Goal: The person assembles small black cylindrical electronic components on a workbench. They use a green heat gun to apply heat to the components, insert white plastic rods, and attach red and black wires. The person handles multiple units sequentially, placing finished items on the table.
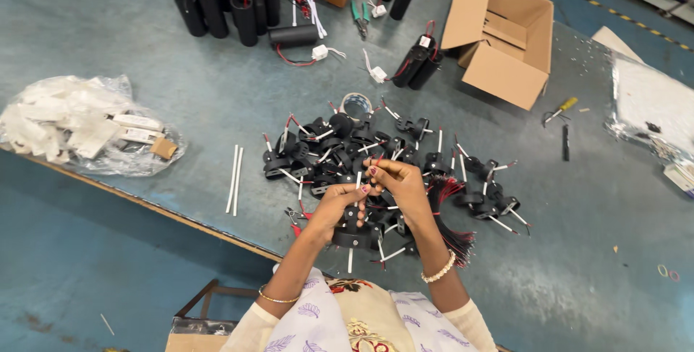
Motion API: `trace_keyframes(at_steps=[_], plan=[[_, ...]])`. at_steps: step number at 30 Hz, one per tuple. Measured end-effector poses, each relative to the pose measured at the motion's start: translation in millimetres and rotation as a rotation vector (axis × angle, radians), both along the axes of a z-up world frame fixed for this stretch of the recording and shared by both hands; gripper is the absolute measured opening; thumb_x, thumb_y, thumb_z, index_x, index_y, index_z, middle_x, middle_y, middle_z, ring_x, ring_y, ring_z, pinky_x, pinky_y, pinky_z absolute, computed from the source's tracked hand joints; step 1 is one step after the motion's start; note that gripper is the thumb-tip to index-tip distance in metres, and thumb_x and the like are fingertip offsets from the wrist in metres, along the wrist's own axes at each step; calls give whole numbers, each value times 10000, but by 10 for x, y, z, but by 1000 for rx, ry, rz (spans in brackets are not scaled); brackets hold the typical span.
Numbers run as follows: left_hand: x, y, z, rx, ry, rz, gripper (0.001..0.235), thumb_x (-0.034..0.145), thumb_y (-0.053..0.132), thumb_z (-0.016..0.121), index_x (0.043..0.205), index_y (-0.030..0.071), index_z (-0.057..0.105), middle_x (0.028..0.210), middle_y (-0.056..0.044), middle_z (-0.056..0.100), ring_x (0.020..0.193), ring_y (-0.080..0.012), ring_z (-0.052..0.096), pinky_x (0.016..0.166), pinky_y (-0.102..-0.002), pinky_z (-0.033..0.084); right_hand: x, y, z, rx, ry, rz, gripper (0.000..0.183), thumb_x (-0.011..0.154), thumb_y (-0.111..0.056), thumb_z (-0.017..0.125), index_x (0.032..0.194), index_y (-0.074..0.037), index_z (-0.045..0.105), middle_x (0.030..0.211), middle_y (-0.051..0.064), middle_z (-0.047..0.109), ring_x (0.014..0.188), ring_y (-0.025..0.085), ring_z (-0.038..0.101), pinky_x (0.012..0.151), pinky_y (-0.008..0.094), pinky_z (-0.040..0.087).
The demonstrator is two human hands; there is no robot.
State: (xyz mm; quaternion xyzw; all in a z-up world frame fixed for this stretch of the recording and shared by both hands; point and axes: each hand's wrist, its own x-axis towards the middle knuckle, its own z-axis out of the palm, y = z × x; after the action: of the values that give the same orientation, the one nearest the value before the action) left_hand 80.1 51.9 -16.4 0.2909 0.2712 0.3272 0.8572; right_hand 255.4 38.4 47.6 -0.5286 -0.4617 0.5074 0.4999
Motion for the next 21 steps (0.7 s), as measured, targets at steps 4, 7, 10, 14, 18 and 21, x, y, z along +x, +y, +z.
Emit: trace_keyframes(at_steps=[4, 7, 10, 14, 18, 21], plan=[[-18, -16, 14, 18, 44, -19, 278, 998, 243, 672, 1019, -31, 719, 681, 2, 596, 554, -97, 606, 484, -274, 531, -11, -3, -5, -28, -39, 45, 303, 980, -182, 680, 1162, 44, 766, 860, 12, 697, 710, 59, 559, 672, 217, 482], [-16, -33, 69, 30, 72, -54, 287, 990, 247, 659, 1051, -16, 756, 669, 11, 582, 542, -89, 596, 480, -262, 527, 29, -5, 47, -87, -89, 108, 313, 976, -208, 669, 1159, 26, 768, 797, -4, 664, 690, 60, 552, 649, 213, 470], [-14, -42, 123, 47, 55, -71, 295, 994, 241, 649, 1060, -25, 757, 669, 5, 586, 543, -90, 593, 483, -260, 526, 74, -20, 107, -101, -178, 169, 325, 980, -244, 664, 1177, -14, 782, 754, -37, 587, 672, 47, 489, 609, 206, 411], [-37, -28, 152, 73, 63, -73, 305, 998, 239, 640, 1068, -32, 762, 663, 5, 580, 543, -90, 590, 483, -256, 524, 87, -43, 138, -119, -225, 169, 333, 963, -279, 666, 1169, -47, 787, 775, -73, 572, 635, 45, 432, 568, 212, 359], [-52, 7, 122, 83, 44, -56, 311, 1004, 246, 641, 1048, -39, 755, 671, 9, 580, 556, -86, 596, 490, -254, 531, 12, -48, 76, -93, -199, 84, 299, 951, -223, 689, 1176, -49, 782, 734, -44, 571, 616, 44, 427, 551, 216, 343], [-62, 28, 67, 82, 47, -42, 285, 987, 231, 646, 1040, -29, 748, 680, 8, 591, 560, -89, 602, 490, -256, 531, -69, -51, -3, -43, -216, 28, 266, 944, -183, 706, 1142, -24, 786, 760, -31, 595, 626, 46, 450, 549, 225, 354]])
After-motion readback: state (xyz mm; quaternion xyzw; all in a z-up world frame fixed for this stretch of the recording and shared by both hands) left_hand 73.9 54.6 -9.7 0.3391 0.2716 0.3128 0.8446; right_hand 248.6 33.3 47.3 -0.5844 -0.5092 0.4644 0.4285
